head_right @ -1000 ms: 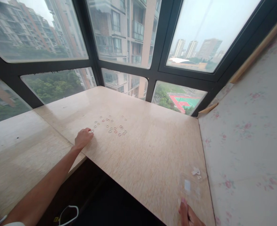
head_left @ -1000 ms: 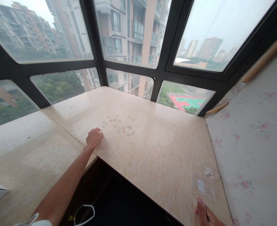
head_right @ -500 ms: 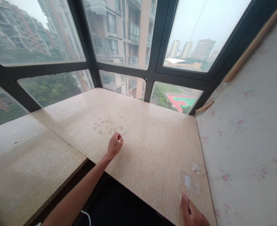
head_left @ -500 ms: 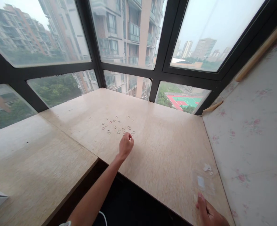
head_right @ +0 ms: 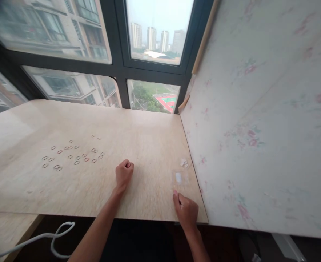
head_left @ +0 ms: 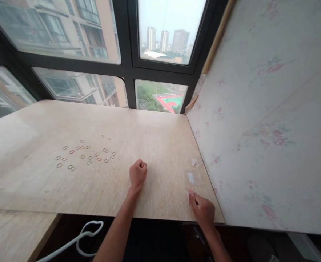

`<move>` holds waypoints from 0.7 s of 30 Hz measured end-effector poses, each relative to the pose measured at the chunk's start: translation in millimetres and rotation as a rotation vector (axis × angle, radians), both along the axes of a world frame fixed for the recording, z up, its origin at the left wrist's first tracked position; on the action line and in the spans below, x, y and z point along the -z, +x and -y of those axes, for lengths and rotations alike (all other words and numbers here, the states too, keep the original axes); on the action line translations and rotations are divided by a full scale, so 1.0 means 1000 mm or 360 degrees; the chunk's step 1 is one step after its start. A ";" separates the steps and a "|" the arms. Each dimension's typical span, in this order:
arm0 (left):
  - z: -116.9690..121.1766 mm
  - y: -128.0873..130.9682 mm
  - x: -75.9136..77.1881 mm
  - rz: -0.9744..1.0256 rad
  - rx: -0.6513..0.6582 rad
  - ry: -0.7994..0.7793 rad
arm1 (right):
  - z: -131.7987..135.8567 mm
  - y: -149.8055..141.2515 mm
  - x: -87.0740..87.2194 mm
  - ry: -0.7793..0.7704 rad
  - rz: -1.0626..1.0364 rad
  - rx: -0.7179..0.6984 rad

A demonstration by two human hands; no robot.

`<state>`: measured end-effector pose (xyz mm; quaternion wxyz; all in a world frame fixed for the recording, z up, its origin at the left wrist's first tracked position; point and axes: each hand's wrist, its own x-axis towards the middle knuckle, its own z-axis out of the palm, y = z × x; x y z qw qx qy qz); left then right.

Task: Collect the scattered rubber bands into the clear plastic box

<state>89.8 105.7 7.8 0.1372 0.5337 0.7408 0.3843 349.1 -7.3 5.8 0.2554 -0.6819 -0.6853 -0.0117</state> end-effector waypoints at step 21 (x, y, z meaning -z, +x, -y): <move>0.025 0.007 -0.009 0.0046 0.0226 0.0000 | 0.006 -0.004 -0.001 0.0131 0.0218 -0.0062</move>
